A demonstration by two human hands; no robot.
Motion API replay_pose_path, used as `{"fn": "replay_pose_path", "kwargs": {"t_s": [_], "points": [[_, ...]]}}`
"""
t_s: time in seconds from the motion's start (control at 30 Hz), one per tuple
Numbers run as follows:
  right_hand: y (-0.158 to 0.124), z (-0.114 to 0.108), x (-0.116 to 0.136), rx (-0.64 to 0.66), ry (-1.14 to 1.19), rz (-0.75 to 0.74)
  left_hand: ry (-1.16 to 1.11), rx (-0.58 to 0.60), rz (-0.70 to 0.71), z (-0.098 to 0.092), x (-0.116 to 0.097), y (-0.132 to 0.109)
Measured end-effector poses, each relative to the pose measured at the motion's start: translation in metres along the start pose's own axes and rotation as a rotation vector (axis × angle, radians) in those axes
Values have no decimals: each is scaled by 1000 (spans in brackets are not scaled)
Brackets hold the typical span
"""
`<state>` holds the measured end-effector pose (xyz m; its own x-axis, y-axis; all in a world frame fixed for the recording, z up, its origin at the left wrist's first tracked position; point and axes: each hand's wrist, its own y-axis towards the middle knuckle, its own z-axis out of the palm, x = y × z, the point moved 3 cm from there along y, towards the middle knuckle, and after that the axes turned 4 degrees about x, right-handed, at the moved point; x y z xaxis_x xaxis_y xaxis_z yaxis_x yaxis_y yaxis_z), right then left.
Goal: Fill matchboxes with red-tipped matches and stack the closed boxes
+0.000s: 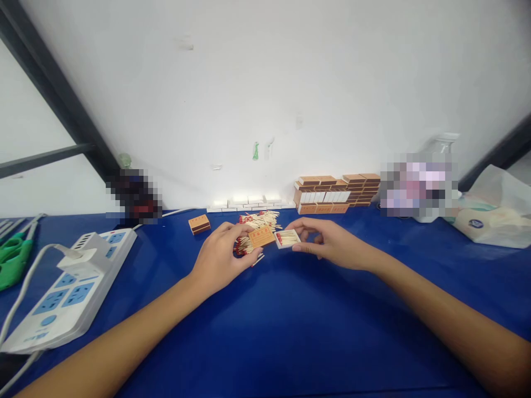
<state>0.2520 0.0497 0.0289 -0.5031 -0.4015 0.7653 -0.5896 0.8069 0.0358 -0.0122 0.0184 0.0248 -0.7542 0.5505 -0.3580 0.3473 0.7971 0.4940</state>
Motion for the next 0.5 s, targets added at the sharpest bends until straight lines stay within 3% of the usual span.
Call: {"fn": "replay_pose_path", "kwargs": {"t_s": [0.33,0.5], "points": [[2,0,-2,10,140,-7,-254,86,-41,1,5,4],[0,-5,-1,21,140,-17,-240,113,-45,-1,5,6]]}}
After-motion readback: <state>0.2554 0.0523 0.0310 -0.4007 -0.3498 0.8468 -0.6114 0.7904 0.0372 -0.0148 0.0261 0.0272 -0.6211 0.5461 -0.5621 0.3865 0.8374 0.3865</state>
